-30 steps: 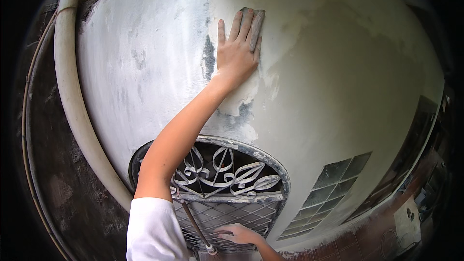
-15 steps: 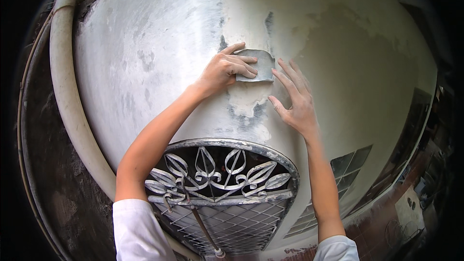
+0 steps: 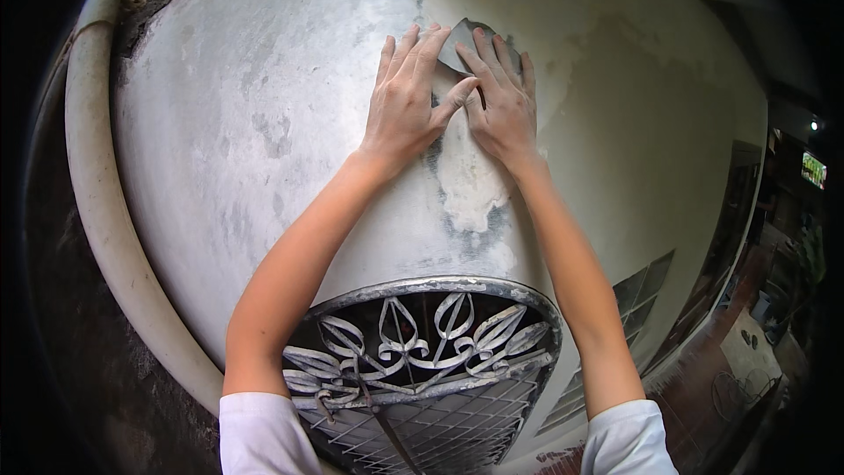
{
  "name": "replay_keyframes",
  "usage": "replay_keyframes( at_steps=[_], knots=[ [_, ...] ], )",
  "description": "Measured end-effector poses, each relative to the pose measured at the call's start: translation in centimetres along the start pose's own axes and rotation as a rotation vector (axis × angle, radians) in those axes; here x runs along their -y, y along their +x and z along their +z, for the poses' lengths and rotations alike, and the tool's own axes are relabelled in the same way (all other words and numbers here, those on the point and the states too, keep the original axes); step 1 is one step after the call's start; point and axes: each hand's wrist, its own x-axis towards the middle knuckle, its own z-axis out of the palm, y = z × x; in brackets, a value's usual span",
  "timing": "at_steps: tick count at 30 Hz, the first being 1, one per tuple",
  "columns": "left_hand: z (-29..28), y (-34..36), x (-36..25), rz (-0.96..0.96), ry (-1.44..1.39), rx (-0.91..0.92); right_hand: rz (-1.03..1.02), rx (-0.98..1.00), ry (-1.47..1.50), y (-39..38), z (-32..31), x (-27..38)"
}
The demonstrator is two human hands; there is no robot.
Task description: The person smooths a freshly applied plaster surface on a curved wall using a rectangular trowel. They repeatedly rub and level the wet plaster with both hands, working around a decorative metal vent cover.
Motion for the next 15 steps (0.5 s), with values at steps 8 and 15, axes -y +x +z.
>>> replay_keyframes(
  at_steps=[8,15],
  knots=[
    [1.3,0.6,-0.1,-0.071,0.14,-0.063,0.014,-0.144,0.009,9.0,3.7,-1.9],
    [0.7,0.2,-0.4,0.018,0.14,-0.127,0.111,-0.089,-0.027,0.8,2.2,1.6]
  ],
)
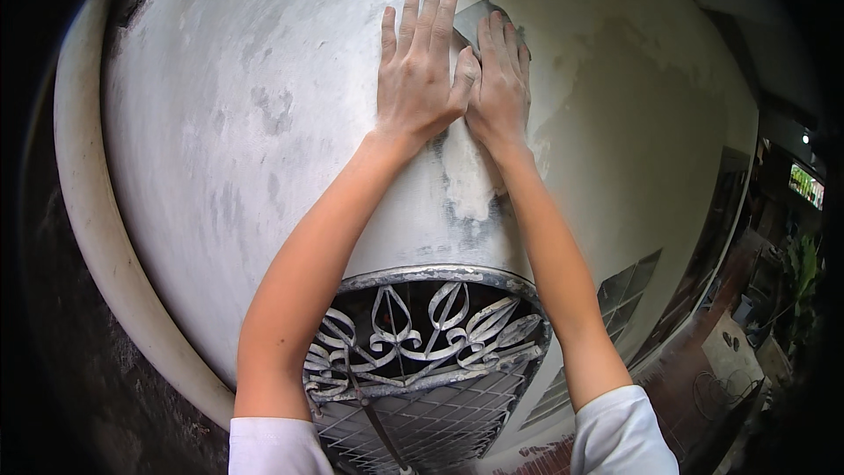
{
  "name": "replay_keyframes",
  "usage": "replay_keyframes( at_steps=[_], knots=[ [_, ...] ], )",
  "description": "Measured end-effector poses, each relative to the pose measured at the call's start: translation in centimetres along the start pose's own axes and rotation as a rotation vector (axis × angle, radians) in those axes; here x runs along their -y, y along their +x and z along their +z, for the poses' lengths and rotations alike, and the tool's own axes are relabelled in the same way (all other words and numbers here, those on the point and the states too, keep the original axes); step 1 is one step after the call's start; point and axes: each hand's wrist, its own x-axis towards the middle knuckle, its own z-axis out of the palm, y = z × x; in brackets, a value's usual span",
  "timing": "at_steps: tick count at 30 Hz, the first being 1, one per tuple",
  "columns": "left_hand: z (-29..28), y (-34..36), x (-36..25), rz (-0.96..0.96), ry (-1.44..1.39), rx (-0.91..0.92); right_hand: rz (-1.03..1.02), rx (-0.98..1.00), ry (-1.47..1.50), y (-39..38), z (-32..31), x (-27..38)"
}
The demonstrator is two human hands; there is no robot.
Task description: The person smooths a freshly applied plaster surface on a curved wall using a rectangular trowel. They repeatedly rub and level the wet plaster with both hands, working around a decorative metal vent cover.
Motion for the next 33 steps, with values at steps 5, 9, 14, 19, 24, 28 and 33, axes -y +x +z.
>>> replay_keyframes(
  at_steps=[5,9,14,19,24,28,33],
  knots=[
    [-0.2,-0.5,-0.7,0.2,0.098,0.14,0.031,-0.034,0.016,-1.9,-1.1,0.5],
    [0.4,0.6,-0.4,0.109,0.204,0.251,0.134,-0.056,0.025,-3.3,-1.7,0.6],
    [1.8,3.5,0.4,0.263,0.423,0.506,0.109,-0.049,-0.105,-5.9,-2.5,0.4],
    [3.2,6.3,1.3,0.296,0.493,0.536,-0.035,0.013,0.076,-5.9,-3.1,0.2],
    [3.2,8.4,2.9,0.279,0.56,0.479,-0.124,0.179,0.118,-5.6,-3.9,0.4],
    [2.0,8.1,4.0,0.224,0.621,0.438,-0.032,0.177,0.024,-3.4,-2.9,0.3],
    [0.0,7.3,5.3,0.238,0.704,0.478,-0.013,0.098,-0.006,2.3,-0.1,-0.6]
  ],
)
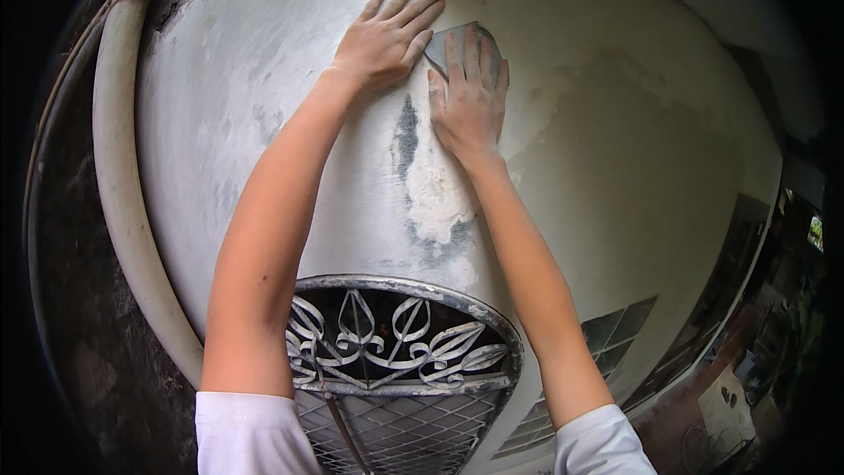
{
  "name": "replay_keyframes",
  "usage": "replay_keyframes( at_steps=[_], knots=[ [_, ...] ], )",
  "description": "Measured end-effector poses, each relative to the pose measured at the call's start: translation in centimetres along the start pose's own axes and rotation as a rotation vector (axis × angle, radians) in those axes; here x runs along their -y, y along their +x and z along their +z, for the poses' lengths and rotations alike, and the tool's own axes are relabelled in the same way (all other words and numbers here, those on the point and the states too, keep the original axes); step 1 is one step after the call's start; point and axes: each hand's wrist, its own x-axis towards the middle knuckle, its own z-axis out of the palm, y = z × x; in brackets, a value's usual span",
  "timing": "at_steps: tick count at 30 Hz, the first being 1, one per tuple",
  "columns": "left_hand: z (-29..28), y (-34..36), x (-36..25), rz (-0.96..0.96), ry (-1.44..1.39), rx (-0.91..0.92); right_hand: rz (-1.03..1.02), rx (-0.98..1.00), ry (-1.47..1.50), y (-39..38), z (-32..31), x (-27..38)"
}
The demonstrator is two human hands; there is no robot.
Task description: The person smooths a freshly applied plaster surface on a curved wall using a rectangular trowel. They repeatedly rub and level the wet plaster with both hands, working around a decorative metal vent cover.
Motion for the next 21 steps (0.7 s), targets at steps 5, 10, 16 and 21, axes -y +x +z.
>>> replay_keyframes(
  at_steps=[5,10,16,21],
  knots=[
    [-0.8,-2.4,2.3,-0.019,0.042,0.035,-0.095,-0.022,-0.015,6.8,1.7,-1.7],
    [-1.1,-3.5,2.1,-0.147,0.095,0.038,-0.137,-0.073,0.057,8.5,2.6,-1.5],
    [-1.0,-6.4,2.8,-0.279,0.15,0.018,-0.175,-0.002,-0.061,3.6,1.5,-0.4],
    [-0.6,-8.1,3.7,-0.321,0.192,0.024,-0.132,-0.069,0.01,6.3,1.7,-1.9]
  ],
)
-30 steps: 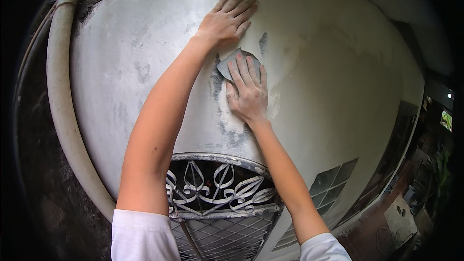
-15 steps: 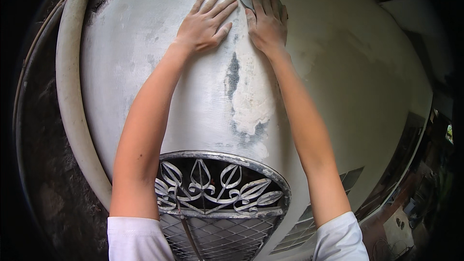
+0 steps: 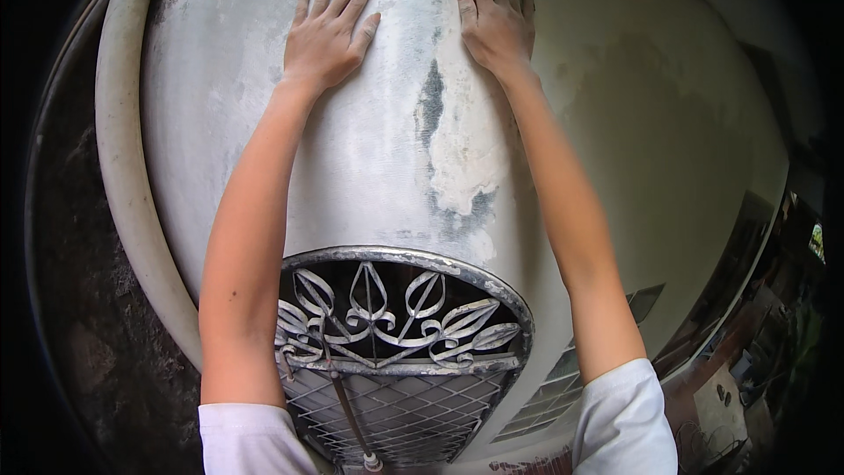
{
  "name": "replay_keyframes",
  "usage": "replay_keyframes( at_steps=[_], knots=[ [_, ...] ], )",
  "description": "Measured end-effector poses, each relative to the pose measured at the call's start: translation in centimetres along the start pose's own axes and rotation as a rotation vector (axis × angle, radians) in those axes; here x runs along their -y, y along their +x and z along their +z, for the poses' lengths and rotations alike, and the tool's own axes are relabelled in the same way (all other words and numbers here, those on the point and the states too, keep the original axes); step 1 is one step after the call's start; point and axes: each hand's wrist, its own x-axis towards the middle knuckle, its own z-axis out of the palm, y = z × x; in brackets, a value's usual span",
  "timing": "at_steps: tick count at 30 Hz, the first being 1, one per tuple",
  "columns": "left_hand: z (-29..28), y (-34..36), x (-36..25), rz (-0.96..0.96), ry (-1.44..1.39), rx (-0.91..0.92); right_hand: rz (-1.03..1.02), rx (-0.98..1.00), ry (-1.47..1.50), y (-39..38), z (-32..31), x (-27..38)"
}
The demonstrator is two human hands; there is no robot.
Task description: The person smooths a freshly applied plaster surface on a curved wall using a rectangular trowel. They repeatedly rub and level the wet plaster with both hands, working around a decorative metal vent cover.
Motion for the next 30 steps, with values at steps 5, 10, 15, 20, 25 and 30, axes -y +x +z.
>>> replay_keyframes(
  at_steps=[5,10,15,20,25,30],
  knots=[
    [0.5,-1.6,1.3,-0.048,-0.054,-0.035,0.166,-0.029,-0.051,-0.4,0.2,-0.4],
    [1.3,-3.1,1.9,-0.085,-0.085,-0.088,0.208,-0.001,-0.061,-6.6,-1.6,2.5],
    [1.6,-5.0,3.3,-0.074,-0.17,-0.153,0.201,0.165,-0.019,-15.4,-5.4,5.8],
    [1.6,-7.6,4.0,-0.114,-0.134,-0.178,0.086,0.28,0.042,-22.2,-8.1,7.7],
    [0.8,-11.4,4.7,-0.105,-0.115,-0.172,-0.105,0.286,0.043,-21.6,-8.3,5.8],
    [-0.5,-16.7,6.2,-0.105,-0.153,-0.109,-0.128,0.128,0.044,-15.9,-5.2,3.8]
  ],
)
